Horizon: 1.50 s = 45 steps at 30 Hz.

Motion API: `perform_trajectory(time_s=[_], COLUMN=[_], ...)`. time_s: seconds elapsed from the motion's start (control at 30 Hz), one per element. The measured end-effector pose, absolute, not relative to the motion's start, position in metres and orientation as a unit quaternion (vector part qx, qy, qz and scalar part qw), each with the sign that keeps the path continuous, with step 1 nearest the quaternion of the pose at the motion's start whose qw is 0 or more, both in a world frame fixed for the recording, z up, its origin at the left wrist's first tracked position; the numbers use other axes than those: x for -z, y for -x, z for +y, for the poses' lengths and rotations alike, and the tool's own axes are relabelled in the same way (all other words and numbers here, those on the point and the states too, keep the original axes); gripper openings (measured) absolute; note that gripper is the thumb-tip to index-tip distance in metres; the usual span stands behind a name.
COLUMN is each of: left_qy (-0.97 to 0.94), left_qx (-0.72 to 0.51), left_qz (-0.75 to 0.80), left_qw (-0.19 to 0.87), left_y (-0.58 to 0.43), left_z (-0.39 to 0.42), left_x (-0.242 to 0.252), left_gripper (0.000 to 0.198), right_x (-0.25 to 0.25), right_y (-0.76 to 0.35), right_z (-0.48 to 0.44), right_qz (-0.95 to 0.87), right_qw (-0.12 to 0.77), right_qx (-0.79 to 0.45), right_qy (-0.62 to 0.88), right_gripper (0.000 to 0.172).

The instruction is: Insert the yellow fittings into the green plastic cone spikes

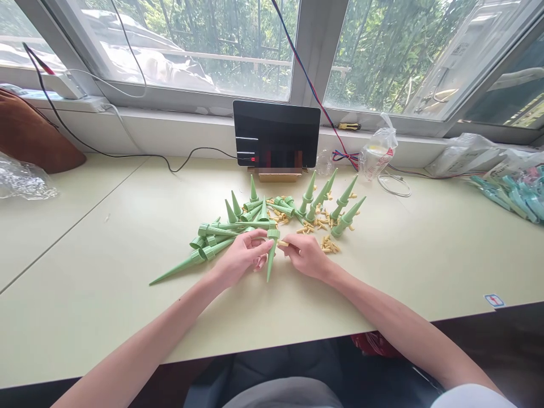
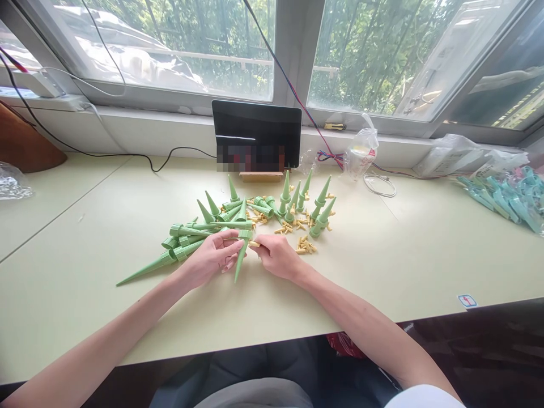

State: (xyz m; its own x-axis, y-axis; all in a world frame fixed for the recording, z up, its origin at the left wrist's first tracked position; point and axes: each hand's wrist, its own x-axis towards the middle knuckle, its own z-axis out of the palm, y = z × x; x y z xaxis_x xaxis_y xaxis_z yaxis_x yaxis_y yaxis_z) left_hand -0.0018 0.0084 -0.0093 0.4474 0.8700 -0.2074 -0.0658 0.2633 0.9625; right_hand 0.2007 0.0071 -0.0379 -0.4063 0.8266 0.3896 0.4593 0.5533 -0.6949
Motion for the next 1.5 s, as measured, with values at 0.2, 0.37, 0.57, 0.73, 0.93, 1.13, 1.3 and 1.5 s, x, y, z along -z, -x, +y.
perform_trajectory(time_s=[0.2,0.37,0.57,0.73,0.93,1.13,1.3,1.5], left_qy=[-0.514,-0.532,-0.546,-0.556,-0.56,-0.571,-0.581,-0.58], left_qx=[-0.343,-0.345,-0.342,-0.34,-0.341,-0.342,-0.346,-0.354], left_qz=[0.404,0.411,0.401,0.406,0.404,0.399,0.391,0.396], left_qw=[0.675,0.655,0.651,0.64,0.638,0.63,0.625,0.617], left_y=[0.002,0.002,0.003,0.002,0.003,0.004,0.004,0.001], left_z=[0.008,0.008,0.008,0.007,0.008,0.009,0.008,0.007], left_x=[0.009,0.01,0.01,0.007,0.009,0.011,0.01,0.005], left_gripper=[0.036,0.035,0.034,0.036,0.038,0.036,0.035,0.036], right_x=[0.036,0.033,0.032,0.03,0.026,0.024,0.023,0.023], right_y=[-0.201,-0.201,-0.201,-0.201,-0.2,-0.2,-0.2,-0.201], right_z=[0.006,0.005,0.004,0.003,0.002,0.0,0.002,0.004], right_qz=[-0.794,-0.788,-0.782,-0.768,-0.75,-0.679,-0.615,-0.548], right_qw=[0.367,0.362,0.359,0.359,0.359,0.352,0.341,0.333], right_qx=[-0.273,-0.292,-0.309,-0.338,-0.376,-0.495,-0.594,-0.684], right_qy=[0.4,0.404,0.405,0.41,0.41,0.413,0.392,0.348], right_gripper=[0.031,0.032,0.029,0.03,0.033,0.032,0.031,0.034])
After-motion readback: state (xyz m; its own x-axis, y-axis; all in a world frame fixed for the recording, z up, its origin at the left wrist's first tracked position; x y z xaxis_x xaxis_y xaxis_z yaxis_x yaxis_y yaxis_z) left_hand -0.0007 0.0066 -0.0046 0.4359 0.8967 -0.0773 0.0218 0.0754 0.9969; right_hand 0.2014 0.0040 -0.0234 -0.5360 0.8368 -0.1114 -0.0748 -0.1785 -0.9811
